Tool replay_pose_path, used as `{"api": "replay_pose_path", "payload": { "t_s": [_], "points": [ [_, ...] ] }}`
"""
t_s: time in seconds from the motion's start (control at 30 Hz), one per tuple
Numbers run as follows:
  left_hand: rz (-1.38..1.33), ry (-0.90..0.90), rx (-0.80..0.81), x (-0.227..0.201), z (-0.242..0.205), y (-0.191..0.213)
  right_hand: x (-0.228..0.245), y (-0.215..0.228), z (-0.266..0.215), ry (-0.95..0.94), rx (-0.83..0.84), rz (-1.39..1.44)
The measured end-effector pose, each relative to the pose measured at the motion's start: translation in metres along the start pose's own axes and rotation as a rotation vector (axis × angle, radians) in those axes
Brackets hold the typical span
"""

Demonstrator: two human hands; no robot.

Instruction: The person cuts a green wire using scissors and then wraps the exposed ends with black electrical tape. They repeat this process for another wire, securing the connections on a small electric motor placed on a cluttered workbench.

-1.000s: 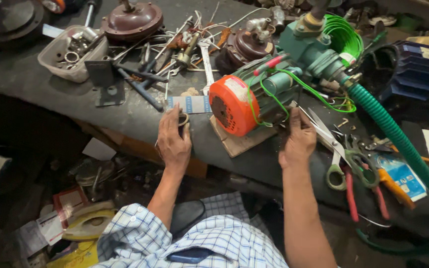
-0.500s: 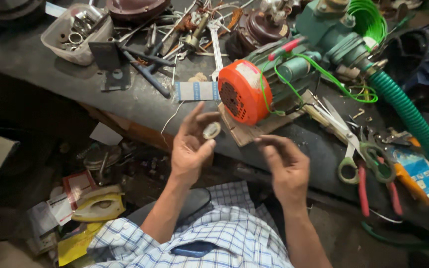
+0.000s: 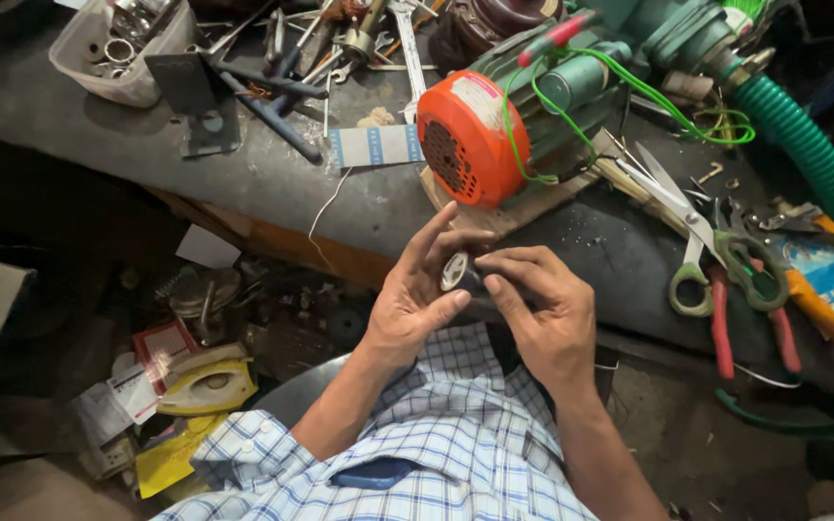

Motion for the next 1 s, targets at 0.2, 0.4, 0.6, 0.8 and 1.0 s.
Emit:
{"api": "replay_pose_path", "payload": {
  "t_s": [0.2,0.4,0.6,0.8,1.0],
  "points": [
    [-0.016,0.037,0.046,0.002,-0.001,-0.004,0.006,0.003,-0.001,0.024,0.021,-0.06],
    [-0.036,0.028,0.093,0.002,0.003,-0.009,0.009,0.006,0.001,-0.005,0.026,-0.089],
    [-0.03,0.004,0.116,0.003,0.006,-0.012,0.013,0.008,0.003,0.024,0.026,-0.178],
    [-0.01,0.031,0.097,0.005,0.005,-0.01,0.011,0.009,0.005,-0.032,0.019,-0.126],
    [-0.056,0.026,0.111,0.006,0.007,-0.013,0.013,0.01,0.001,-0.007,0.04,-0.127]
  ]
}}
Point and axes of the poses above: each hand's wrist, its own z-axis towards the middle knuckle, its own y-axis out of the back of the hand, x = y × z, the point moved 7 cm from there along z, towards the middle knuckle, and after that the axes turned 15 degrees about z, right-handed, at the moved point
